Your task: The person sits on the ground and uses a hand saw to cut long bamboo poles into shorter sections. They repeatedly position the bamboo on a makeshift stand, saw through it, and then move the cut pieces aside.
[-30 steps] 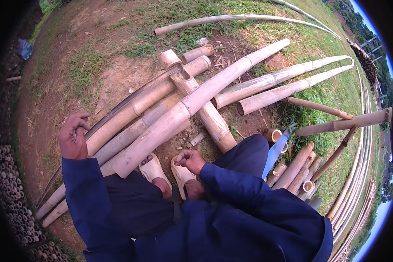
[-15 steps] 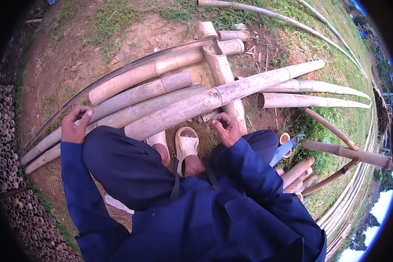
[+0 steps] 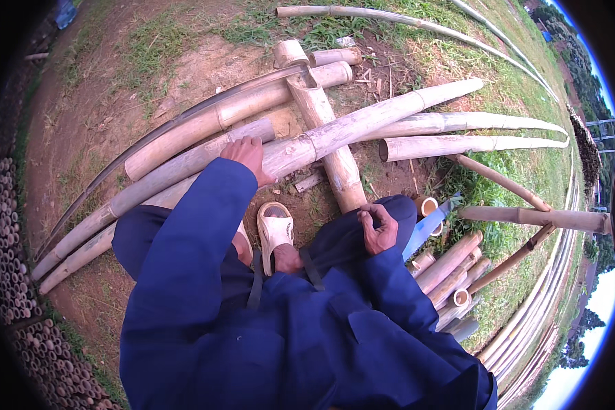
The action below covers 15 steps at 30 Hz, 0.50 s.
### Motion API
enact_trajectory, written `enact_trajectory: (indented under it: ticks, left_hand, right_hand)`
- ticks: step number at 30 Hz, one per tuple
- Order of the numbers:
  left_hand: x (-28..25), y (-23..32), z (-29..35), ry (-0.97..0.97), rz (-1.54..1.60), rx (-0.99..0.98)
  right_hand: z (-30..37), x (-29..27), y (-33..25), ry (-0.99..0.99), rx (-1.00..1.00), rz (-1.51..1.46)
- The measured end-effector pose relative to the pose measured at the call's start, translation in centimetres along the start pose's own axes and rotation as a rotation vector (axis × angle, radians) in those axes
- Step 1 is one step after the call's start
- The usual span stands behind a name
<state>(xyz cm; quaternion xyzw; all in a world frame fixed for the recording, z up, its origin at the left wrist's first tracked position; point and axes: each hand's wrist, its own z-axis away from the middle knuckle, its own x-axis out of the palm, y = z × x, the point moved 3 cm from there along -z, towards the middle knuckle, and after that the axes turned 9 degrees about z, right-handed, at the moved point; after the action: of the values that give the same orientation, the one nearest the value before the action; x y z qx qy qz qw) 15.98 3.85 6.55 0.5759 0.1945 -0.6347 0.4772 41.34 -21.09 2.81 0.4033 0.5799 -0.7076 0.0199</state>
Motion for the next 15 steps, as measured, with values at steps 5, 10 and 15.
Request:
enact_trajectory:
  ticks: [5, 10, 15]
  left_hand:
    - [5.7, -2.5, -0.1, 0.017, -0.029, -0.095]
    - [6.8, -3.3, 0.1, -0.052, 0.013, -0.131]
    - [7.7, -3.7, 0.2, 0.078, 0.045, -0.008]
  right_hand:
    - [3.0, -6.6, 3.6, 0.329, -0.068, 0.277]
    - [4.1, -6.1, 3.4, 0.380, -0.073, 0.392]
    - [2.8, -6.0, 3.6, 0.364, -0.040, 0.418]
